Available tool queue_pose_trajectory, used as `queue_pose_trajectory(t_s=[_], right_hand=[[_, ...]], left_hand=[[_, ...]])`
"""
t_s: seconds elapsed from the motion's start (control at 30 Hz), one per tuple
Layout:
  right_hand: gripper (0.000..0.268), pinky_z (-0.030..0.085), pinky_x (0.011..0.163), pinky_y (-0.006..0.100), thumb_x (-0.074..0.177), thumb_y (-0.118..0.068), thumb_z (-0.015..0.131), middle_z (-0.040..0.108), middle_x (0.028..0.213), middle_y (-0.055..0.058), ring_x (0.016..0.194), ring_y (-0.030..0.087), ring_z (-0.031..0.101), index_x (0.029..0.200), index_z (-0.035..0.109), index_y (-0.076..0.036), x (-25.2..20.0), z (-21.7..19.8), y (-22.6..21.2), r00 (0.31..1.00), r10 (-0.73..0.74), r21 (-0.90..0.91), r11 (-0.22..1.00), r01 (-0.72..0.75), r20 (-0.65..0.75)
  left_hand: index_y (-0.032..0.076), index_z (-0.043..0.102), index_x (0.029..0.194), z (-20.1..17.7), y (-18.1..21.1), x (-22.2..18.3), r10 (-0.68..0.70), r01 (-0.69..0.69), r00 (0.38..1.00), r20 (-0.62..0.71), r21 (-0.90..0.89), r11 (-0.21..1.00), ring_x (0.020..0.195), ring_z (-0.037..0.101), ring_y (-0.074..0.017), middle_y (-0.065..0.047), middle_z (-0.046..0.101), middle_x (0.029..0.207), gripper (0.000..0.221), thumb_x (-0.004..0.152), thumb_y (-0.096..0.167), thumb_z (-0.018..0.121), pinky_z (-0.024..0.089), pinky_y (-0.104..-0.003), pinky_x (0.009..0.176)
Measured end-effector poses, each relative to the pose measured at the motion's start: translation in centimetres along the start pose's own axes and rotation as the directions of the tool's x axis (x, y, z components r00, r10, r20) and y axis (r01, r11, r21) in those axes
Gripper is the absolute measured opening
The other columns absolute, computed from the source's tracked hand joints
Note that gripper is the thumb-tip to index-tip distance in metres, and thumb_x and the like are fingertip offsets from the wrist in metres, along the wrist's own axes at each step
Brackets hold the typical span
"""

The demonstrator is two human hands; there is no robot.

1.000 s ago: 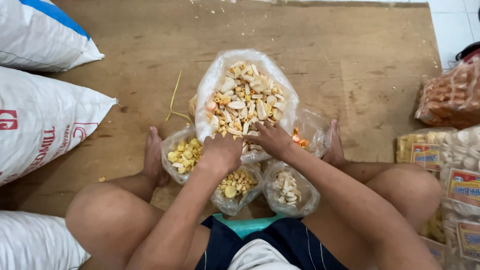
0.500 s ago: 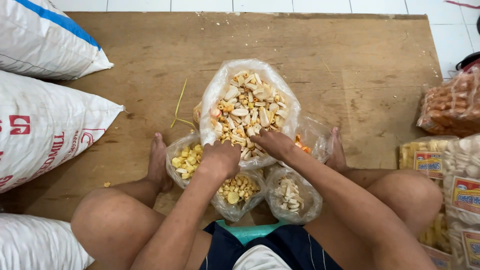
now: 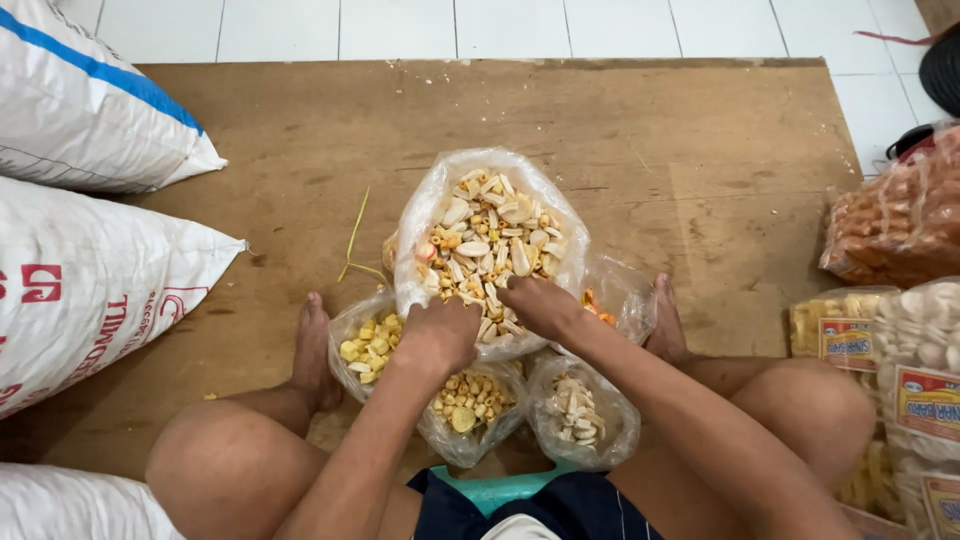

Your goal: Sorting and bagging various types of crackers from a large bag into smaller individual bags

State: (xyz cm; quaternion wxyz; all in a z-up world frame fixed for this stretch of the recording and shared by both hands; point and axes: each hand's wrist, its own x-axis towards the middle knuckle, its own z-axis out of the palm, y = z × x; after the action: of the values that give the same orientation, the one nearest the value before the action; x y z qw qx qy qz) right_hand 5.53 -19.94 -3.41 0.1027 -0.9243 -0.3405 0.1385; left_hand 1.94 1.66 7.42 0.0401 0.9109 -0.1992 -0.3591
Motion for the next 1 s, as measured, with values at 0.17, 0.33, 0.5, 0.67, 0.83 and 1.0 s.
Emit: queue_pose_trajectory(t_s=[0.17,0.33,0.5,0.67,0.83,1.0], right_hand=[[0.019,0.062,0.068,0.043,0.077,-0.006,0.074,0.068,0.09,0.012,0.083,0.036,0.074,0.094,0.068,-0.012,-0.3,-9.2,-4.1,0.977,0.121,0.409,0.912,-0.04,-0.175],[0.02,0.063,0.066,0.035,0.074,-0.002,0.079,0.069,0.084,0.013,0.08,0.031,0.074,0.091,0.073,-0.012,-2.5,-15.6,-6.3,0.916,0.237,0.564,0.826,-0.013,-0.325],[0.023,0.065,0.072,0.035,0.076,0.003,0.078,0.071,0.092,0.014,0.087,0.032,0.075,0.095,0.074,-0.01,-4.2,-17.4,-6.9,0.881,0.207,0.555,0.829,0.073,-0.426],[0.024,0.065,0.073,0.037,0.077,0.003,0.078,0.072,0.094,0.015,0.089,0.034,0.075,0.097,0.075,-0.01,-4.7,-18.6,-7.8,0.884,0.175,0.552,0.827,0.106,-0.433],[0.021,0.066,0.072,0.037,0.078,0.006,0.077,0.073,0.094,0.016,0.089,0.035,0.074,0.093,0.074,-0.008,-5.4,-20.1,-8.4,0.894,0.162,0.579,0.805,0.125,-0.418],[0.018,0.065,0.073,0.033,0.078,0.006,0.078,0.074,0.096,0.015,0.09,0.032,0.075,0.091,0.075,-0.007,-5.6,-20.8,-8.4,0.89,0.192,0.639,0.757,0.133,-0.413]], left_hand=[[0.005,0.053,0.143,-6.0,1.9,-4.4,0.093,-0.108,0.934,-0.344,-0.024,0.994,0.122,0.058,-0.0441,-0.022,0.061,0.13,0.061,0.09,0.027,0.075,0.049,-0.062,0.094],[-0.003,0.052,0.144,-8.0,2.8,-6.0,0.073,-0.234,0.874,-0.48,-0.286,0.929,0.124,0.059,-0.0459,-0.026,0.062,0.133,0.059,0.096,0.027,0.068,0.049,-0.064,0.097],[0.0,0.063,0.133,-8.5,1.9,-6.2,0.14,-0.382,0.818,-0.558,-0.345,0.858,0.117,0.065,-0.045,-0.024,0.069,0.123,0.053,0.095,0.037,0.069,0.053,-0.059,0.093],[-0.002,0.063,0.133,-10.1,2.7,-7.7,0.139,-0.403,0.858,-0.495,-0.481,0.778,0.116,0.067,-0.0437,-0.024,0.071,0.123,0.057,0.094,0.038,0.07,0.055,-0.055,0.094],[0.002,0.068,0.131,-9.6,2.1,-6.6,0.122,-0.424,0.87,-0.478,-0.599,0.68,0.107,0.072,-0.0393,-0.02,0.075,0.117,0.063,0.087,0.046,0.076,0.056,-0.048,0.092],[0.007,0.073,0.126,-9.5,2.0,-6.1,0.067,-0.438,0.862,-0.502,-0.673,0.596,0.097,0.075,-0.0317,-0.015,0.079,0.113,0.059,0.081,0.045,0.081,0.057,-0.043,0.088]])
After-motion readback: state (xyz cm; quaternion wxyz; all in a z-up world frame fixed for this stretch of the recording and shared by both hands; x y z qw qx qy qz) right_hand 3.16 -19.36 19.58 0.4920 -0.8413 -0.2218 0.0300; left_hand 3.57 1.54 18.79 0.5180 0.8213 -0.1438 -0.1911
